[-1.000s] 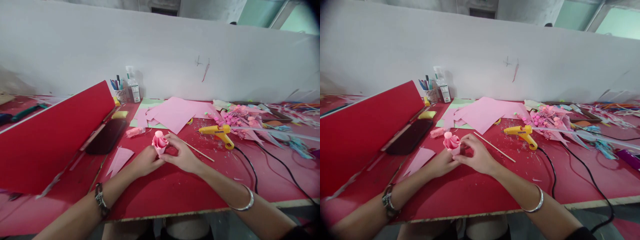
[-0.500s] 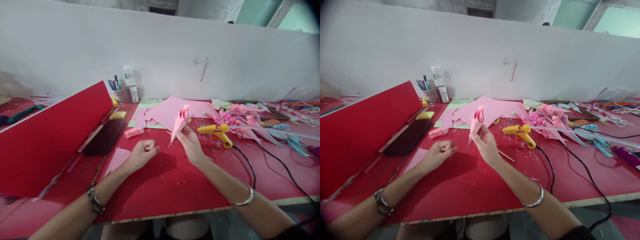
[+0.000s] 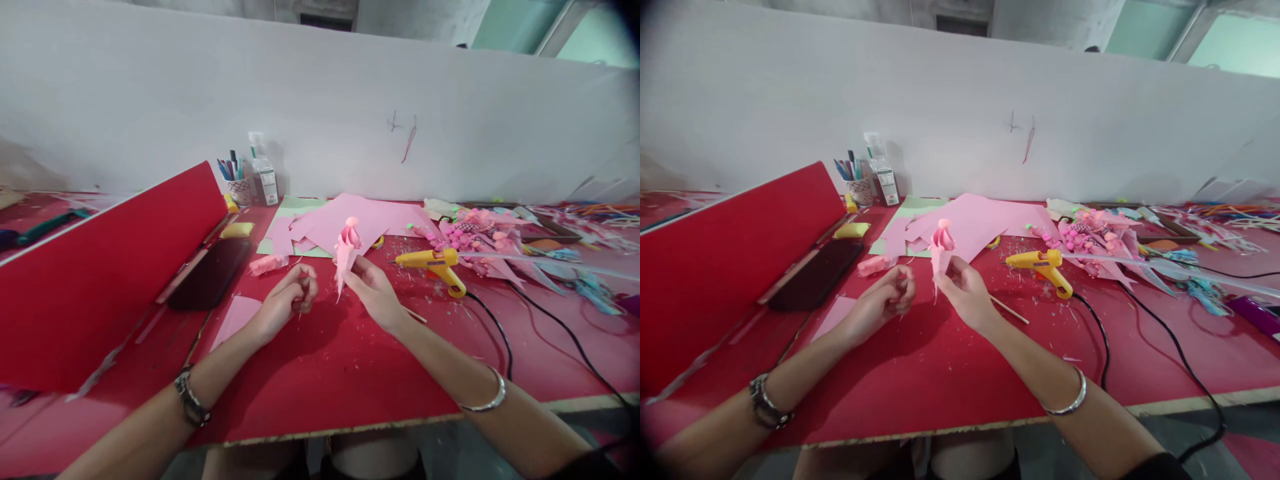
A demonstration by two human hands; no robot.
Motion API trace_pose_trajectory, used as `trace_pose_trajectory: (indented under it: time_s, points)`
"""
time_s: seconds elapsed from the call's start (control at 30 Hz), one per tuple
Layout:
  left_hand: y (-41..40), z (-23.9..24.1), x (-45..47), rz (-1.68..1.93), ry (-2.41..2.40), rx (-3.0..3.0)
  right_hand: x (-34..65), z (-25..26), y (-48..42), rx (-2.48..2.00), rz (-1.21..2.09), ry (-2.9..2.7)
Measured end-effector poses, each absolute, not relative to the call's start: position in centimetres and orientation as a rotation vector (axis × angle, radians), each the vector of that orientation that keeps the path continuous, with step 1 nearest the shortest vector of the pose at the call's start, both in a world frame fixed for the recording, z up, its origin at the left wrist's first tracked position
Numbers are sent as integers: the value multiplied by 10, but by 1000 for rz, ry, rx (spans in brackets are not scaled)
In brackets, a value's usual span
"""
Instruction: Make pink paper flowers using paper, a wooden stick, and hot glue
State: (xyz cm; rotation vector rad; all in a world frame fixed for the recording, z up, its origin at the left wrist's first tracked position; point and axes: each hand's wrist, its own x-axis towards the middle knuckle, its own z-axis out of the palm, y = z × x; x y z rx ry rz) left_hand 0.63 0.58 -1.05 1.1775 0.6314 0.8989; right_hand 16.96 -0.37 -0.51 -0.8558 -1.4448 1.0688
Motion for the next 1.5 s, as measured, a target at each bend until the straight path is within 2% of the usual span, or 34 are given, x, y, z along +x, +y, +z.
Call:
trace_pose_trajectory:
  time_s: [0.13, 0.3, 0.5, 0.73, 1.03, 1.5]
  points:
    - [6, -8, 6, 909, 641, 1130, 168, -4, -5, -858, 1111, -1455]
    - [7, -10, 8, 997, 705, 1115, 168, -9, -5, -906, 1012, -1530]
    - [7, -11, 7, 1024, 850, 1211, 169, -14, -7, -967, 783, -1666]
    - [5, -10, 0, 843, 885, 1336, 168, -2, -15, -961, 454, -1811]
    - [12, -14, 3, 1173, 954, 1271, 170, -6, -13, -972, 431, -1881]
    - [4, -8, 3, 1004, 907, 1328, 167, -6, -14, -1007, 490, -1858]
